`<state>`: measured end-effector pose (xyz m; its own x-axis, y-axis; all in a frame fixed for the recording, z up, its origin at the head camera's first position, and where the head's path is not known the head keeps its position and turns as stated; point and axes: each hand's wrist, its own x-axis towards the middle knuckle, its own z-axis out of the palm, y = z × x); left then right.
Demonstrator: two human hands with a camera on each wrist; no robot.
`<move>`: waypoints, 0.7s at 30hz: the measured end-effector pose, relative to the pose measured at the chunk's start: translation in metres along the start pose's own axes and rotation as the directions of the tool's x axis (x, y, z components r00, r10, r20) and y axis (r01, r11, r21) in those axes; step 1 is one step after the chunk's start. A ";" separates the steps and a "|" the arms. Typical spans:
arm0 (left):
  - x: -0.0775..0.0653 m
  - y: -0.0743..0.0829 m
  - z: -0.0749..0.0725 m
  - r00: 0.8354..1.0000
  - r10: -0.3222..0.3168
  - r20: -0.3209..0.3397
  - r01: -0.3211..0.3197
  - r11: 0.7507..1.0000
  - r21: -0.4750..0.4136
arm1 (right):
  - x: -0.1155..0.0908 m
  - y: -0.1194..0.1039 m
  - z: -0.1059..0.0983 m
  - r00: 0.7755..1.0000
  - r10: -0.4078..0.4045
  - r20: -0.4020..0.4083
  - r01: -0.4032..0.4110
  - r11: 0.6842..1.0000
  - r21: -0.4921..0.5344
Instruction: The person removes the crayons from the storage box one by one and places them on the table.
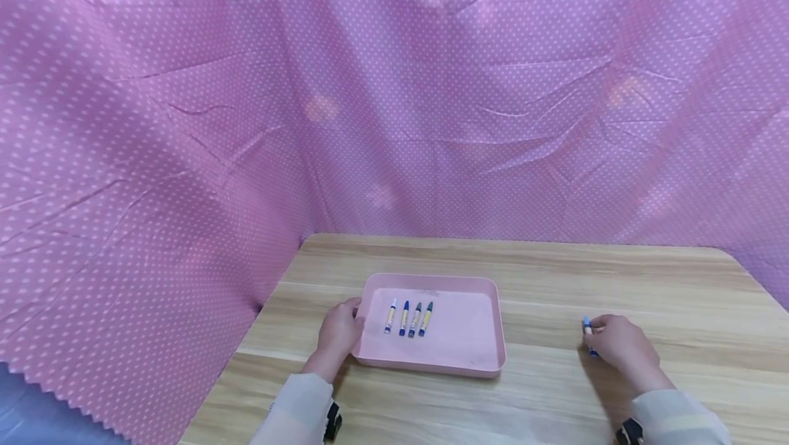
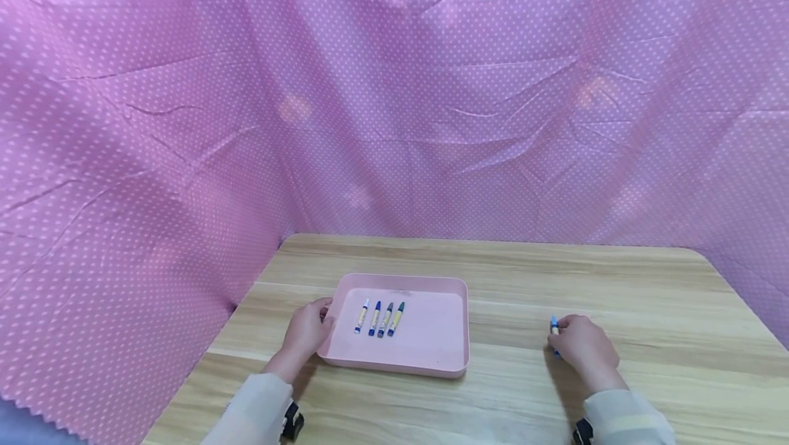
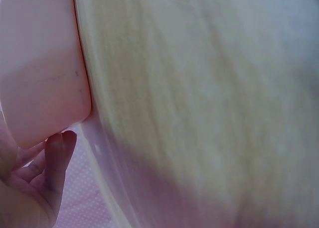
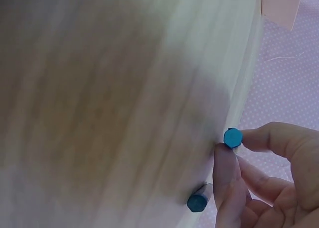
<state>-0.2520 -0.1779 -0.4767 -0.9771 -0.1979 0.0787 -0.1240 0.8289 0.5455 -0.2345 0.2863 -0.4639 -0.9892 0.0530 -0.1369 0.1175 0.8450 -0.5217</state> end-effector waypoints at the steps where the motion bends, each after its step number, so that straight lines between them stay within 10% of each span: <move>1: 0.000 0.000 0.000 1.000 -0.004 0.000 0.004 1.000 -0.002 | 0.000 0.000 0.000 1.000 0.005 0.003 -0.005 1.000 -0.003; 21: -0.002 0.002 -0.002 1.000 -0.003 0.001 0.003 1.000 0.002 | -0.003 0.002 -0.002 1.000 0.019 0.024 -0.019 1.000 -0.006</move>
<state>-0.2500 -0.1775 -0.4739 -0.9768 -0.2004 0.0762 -0.1277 0.8293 0.5441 -0.2315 0.2888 -0.4629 -0.9844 0.0567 -0.1668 0.1359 0.8470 -0.5139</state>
